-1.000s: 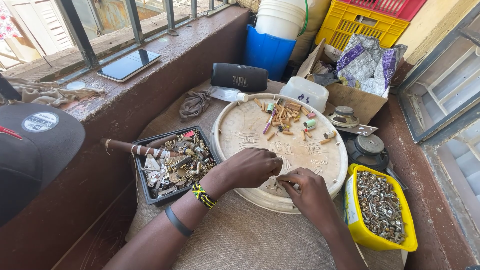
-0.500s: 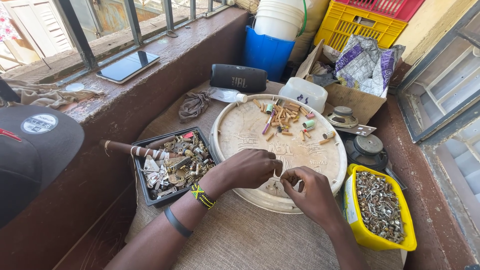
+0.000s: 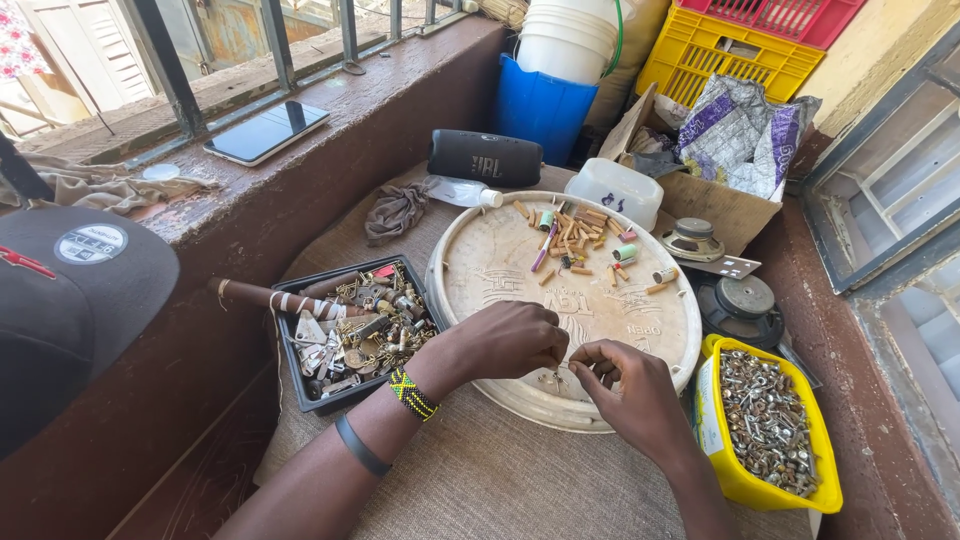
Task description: Sorting and inspecting small metal hardware components from a mixed tray into separate containers.
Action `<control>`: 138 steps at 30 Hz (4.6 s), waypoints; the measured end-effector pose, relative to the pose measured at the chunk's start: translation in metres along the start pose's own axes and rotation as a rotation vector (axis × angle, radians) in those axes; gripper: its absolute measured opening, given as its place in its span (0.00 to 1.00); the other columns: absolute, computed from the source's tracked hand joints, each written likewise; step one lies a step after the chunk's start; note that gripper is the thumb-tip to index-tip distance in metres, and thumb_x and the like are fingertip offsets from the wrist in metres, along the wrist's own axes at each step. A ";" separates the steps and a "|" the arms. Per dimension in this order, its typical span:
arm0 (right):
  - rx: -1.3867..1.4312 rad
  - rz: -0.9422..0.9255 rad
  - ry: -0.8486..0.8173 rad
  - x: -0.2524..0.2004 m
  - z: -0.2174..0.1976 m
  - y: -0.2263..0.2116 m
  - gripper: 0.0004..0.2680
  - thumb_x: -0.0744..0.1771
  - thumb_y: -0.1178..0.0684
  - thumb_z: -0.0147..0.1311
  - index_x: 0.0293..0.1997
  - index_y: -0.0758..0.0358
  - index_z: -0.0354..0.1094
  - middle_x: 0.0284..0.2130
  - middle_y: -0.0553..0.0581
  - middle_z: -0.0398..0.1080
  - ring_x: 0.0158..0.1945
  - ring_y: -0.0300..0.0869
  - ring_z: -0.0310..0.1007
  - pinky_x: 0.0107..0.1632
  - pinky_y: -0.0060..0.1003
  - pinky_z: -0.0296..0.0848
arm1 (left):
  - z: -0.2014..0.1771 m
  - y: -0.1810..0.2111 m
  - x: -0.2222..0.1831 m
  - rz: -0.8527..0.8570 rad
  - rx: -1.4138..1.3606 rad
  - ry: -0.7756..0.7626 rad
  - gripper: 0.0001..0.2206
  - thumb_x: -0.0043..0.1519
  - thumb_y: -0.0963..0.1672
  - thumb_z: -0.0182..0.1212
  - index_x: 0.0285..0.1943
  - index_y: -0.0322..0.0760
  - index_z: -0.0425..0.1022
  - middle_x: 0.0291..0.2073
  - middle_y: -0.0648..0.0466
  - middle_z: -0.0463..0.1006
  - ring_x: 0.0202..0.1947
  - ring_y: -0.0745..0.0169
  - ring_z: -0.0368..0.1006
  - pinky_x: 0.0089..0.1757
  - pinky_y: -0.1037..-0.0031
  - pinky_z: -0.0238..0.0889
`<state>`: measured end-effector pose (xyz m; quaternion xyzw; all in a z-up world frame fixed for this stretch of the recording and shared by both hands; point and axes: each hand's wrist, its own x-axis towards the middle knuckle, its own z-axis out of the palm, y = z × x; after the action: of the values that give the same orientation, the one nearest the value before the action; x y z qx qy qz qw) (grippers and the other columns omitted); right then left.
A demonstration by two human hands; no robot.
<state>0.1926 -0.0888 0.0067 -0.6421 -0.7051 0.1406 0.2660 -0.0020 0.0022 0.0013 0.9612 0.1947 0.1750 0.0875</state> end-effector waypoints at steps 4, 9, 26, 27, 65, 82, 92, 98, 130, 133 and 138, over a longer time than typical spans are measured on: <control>-0.027 -0.008 -0.014 0.000 0.000 0.003 0.05 0.64 0.49 0.62 0.40 0.50 0.80 0.33 0.43 0.84 0.36 0.32 0.79 0.37 0.33 0.73 | 0.005 -0.003 0.001 0.029 0.015 0.015 0.02 0.62 0.43 0.64 0.40 0.44 0.80 0.31 0.52 0.80 0.31 0.50 0.77 0.29 0.61 0.65; -0.038 -0.021 -0.069 0.001 0.000 0.004 0.05 0.62 0.54 0.63 0.39 0.52 0.81 0.36 0.42 0.84 0.35 0.32 0.79 0.38 0.32 0.75 | 0.010 -0.002 0.002 0.060 -0.032 -0.016 0.05 0.60 0.44 0.68 0.43 0.43 0.83 0.34 0.51 0.83 0.34 0.51 0.79 0.32 0.62 0.68; -0.070 -0.051 -0.060 0.001 0.003 0.007 0.04 0.62 0.53 0.63 0.37 0.51 0.81 0.35 0.42 0.84 0.37 0.32 0.82 0.41 0.31 0.75 | 0.033 -0.011 0.008 0.042 -0.054 -0.017 0.10 0.65 0.43 0.51 0.37 0.30 0.74 0.32 0.44 0.76 0.26 0.45 0.74 0.30 0.57 0.64; -0.074 -0.046 -0.065 0.001 0.003 0.007 0.05 0.62 0.54 0.63 0.37 0.51 0.82 0.34 0.42 0.84 0.36 0.32 0.82 0.40 0.31 0.75 | 0.035 -0.012 0.008 0.040 -0.057 -0.028 0.10 0.65 0.43 0.51 0.36 0.30 0.73 0.32 0.44 0.75 0.26 0.46 0.73 0.31 0.57 0.65; 0.046 0.011 0.031 0.005 -0.003 0.015 0.11 0.63 0.50 0.63 0.49 0.51 0.79 0.39 0.46 0.86 0.44 0.34 0.86 0.50 0.30 0.78 | 0.012 0.001 0.006 0.063 -0.107 0.088 0.04 0.66 0.42 0.58 0.44 0.37 0.77 0.33 0.48 0.81 0.31 0.49 0.77 0.32 0.61 0.65; 0.106 -0.044 0.414 -0.014 -0.028 0.001 0.06 0.62 0.56 0.65 0.41 0.57 0.80 0.33 0.46 0.82 0.38 0.33 0.82 0.48 0.28 0.75 | 0.010 0.006 0.011 -0.013 -0.024 0.300 0.04 0.67 0.42 0.57 0.48 0.39 0.75 0.33 0.49 0.82 0.35 0.47 0.78 0.33 0.57 0.68; 0.073 0.102 0.577 -0.090 -0.120 0.044 0.05 0.66 0.60 0.62 0.43 0.64 0.79 0.38 0.52 0.80 0.43 0.33 0.78 0.54 0.28 0.75 | 0.005 0.013 0.014 -0.144 -0.078 0.205 0.09 0.69 0.46 0.51 0.52 0.42 0.74 0.35 0.47 0.82 0.36 0.42 0.78 0.33 0.53 0.67; -0.079 0.116 0.463 -0.096 -0.126 0.013 0.07 0.65 0.62 0.60 0.44 0.59 0.82 0.35 0.60 0.83 0.40 0.50 0.83 0.45 0.43 0.79 | -0.005 0.023 0.010 -0.114 -0.236 0.271 0.07 0.68 0.44 0.53 0.52 0.39 0.69 0.27 0.45 0.79 0.33 0.38 0.77 0.35 0.52 0.72; 0.199 -0.019 0.407 -0.007 -0.008 0.002 0.05 0.63 0.53 0.63 0.34 0.61 0.79 0.26 0.50 0.79 0.30 0.35 0.75 0.35 0.29 0.76 | 0.003 0.018 0.004 -0.065 -0.233 0.172 0.06 0.71 0.41 0.43 0.54 0.35 0.62 0.31 0.43 0.77 0.35 0.41 0.75 0.30 0.56 0.62; 0.205 0.014 0.482 -0.009 -0.009 0.001 0.04 0.63 0.52 0.63 0.32 0.61 0.77 0.24 0.47 0.76 0.29 0.33 0.70 0.36 0.29 0.70 | 0.007 0.004 0.002 -0.021 -0.103 0.097 0.07 0.70 0.41 0.50 0.46 0.33 0.74 0.39 0.46 0.80 0.37 0.49 0.75 0.36 0.63 0.69; 0.190 -0.038 0.481 -0.010 -0.009 -0.005 0.05 0.63 0.52 0.63 0.31 0.61 0.77 0.24 0.47 0.76 0.28 0.33 0.69 0.34 0.29 0.71 | 0.003 -0.005 -0.001 -0.019 -0.062 -0.009 0.06 0.67 0.42 0.54 0.40 0.38 0.77 0.37 0.50 0.78 0.36 0.53 0.75 0.38 0.63 0.67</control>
<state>0.1938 -0.1010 0.0146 -0.6158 -0.6170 0.0444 0.4880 -0.0038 0.0059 -0.0033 0.9568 0.1979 0.1758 0.1199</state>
